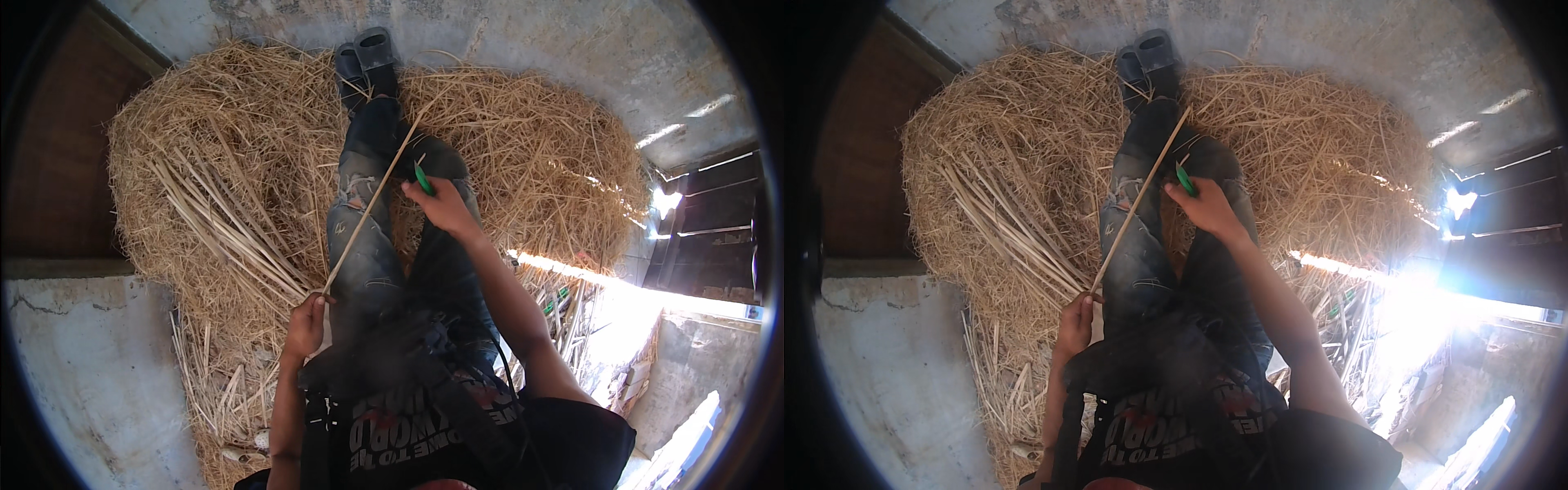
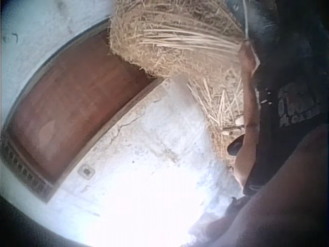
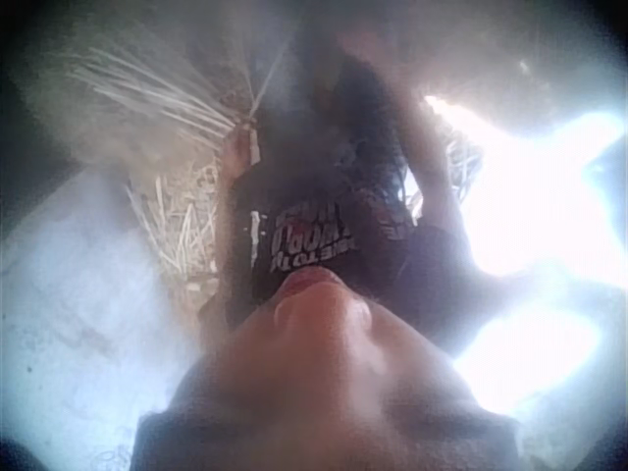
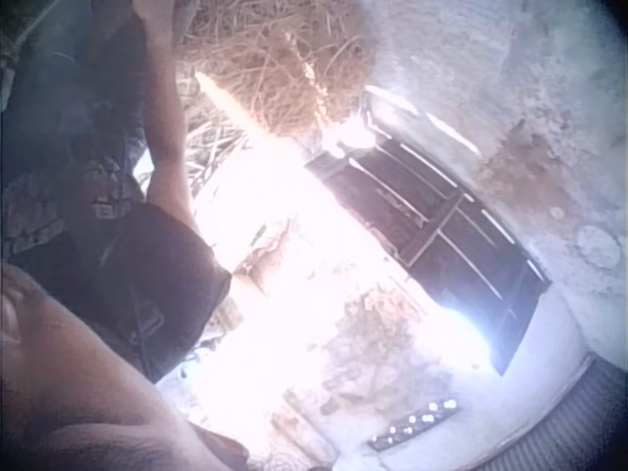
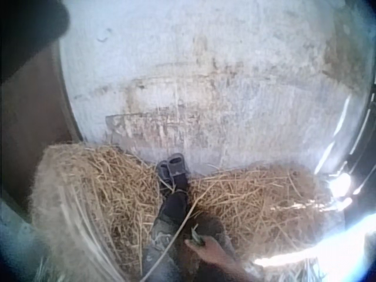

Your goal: The person shaves a thin wooden rod with a small green tool by making repeated downward strokes and turning the rod by hand.

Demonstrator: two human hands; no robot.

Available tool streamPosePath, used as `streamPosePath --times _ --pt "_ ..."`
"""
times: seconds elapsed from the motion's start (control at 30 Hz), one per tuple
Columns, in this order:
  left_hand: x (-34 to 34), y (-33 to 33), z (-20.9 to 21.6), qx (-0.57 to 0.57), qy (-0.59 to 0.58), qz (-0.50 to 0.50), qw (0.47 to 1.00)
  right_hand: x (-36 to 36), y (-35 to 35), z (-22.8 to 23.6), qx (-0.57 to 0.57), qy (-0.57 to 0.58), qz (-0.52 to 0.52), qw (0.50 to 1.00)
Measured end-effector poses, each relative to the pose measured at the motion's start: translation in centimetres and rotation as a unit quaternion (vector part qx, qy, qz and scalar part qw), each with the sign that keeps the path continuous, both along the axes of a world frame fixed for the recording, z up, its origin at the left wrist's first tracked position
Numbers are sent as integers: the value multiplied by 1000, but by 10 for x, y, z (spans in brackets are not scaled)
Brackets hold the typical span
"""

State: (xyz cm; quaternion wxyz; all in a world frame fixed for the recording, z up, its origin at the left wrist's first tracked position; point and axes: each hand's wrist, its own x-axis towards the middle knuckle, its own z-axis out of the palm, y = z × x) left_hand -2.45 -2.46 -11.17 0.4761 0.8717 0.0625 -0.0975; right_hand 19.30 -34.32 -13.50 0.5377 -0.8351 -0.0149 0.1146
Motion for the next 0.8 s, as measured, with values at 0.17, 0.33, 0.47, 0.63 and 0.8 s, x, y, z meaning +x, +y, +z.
streamPosePath --times 0.17,0.33,0.47,0.63,0.8 --pt "-15 34 -1 38 41 -27 998 -20 -7 -4 88 113 -4 990" --pt "-39 60 -12 56 76 -65 993 -16 -15 -8 132 79 21 988" --pt "-46 66 -13 62 68 -66 994 -8 -14 -5 62 80 -13 995" --pt "-47 68 -17 64 29 -68 995 -3 -16 -6 7 31 41 999" --pt "-46 69 -16 75 36 -71 994 -6 -11 2 -133 1 -21 991"
